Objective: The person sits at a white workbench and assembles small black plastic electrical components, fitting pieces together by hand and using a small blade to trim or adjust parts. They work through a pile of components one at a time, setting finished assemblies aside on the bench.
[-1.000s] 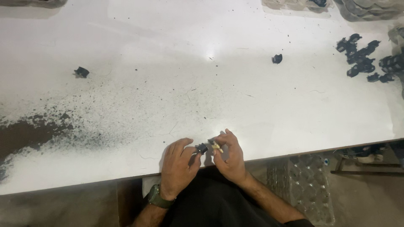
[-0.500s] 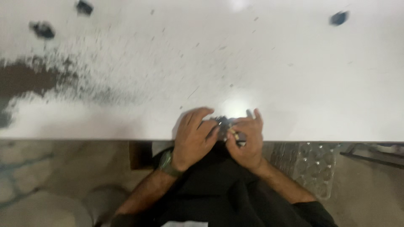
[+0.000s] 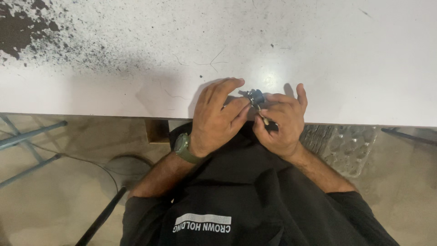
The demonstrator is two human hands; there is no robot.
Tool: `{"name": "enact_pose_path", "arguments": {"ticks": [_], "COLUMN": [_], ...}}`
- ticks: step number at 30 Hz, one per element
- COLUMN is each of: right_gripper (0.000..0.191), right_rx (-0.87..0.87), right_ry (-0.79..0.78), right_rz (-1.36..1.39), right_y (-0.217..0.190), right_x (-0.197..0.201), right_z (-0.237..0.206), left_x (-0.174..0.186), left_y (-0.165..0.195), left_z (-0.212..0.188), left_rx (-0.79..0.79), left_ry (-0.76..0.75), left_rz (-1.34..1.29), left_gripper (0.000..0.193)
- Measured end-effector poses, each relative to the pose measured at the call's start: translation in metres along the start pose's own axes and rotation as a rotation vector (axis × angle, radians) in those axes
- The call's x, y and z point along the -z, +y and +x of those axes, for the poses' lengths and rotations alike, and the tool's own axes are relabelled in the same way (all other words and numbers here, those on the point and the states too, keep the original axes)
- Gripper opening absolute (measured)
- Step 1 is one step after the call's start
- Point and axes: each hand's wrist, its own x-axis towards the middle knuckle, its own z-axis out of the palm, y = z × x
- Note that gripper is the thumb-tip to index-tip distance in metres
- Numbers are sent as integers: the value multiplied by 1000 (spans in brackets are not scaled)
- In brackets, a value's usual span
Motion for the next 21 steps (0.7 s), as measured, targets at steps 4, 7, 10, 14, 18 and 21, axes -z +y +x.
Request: {"name": "enact_pose_path", "arguments": {"ticks": [4, 7, 10, 14, 18, 21], "right_gripper": [31, 31, 28, 23, 23, 23], "right_rx": [-24, -29, -41, -70, -51, -38], "right_ry": [7, -5, -22, -3, 17, 10], "right_rz": [3, 16, 52, 50, 51, 47], "right_y": [-2, -2, -2, -2, -1, -1], "right_x": [0, 2, 3, 2, -1, 0], "right_z": [1, 2, 2, 0, 1, 2], "left_x": [-2, -4, -6, -7, -7, -8], "left_y": [-1, -2, -3, -3, -2, 1], "left_z": [-3, -5, -6, -6, -5, -4], "left_rx": [-10, -36, -75, -179, -231, -220], "left_ry": [4, 7, 25, -9, 1, 37], "left_rz": [-9, -10, 21, 163, 165, 151], "left_gripper": [21, 21, 19, 15, 15, 16]}}
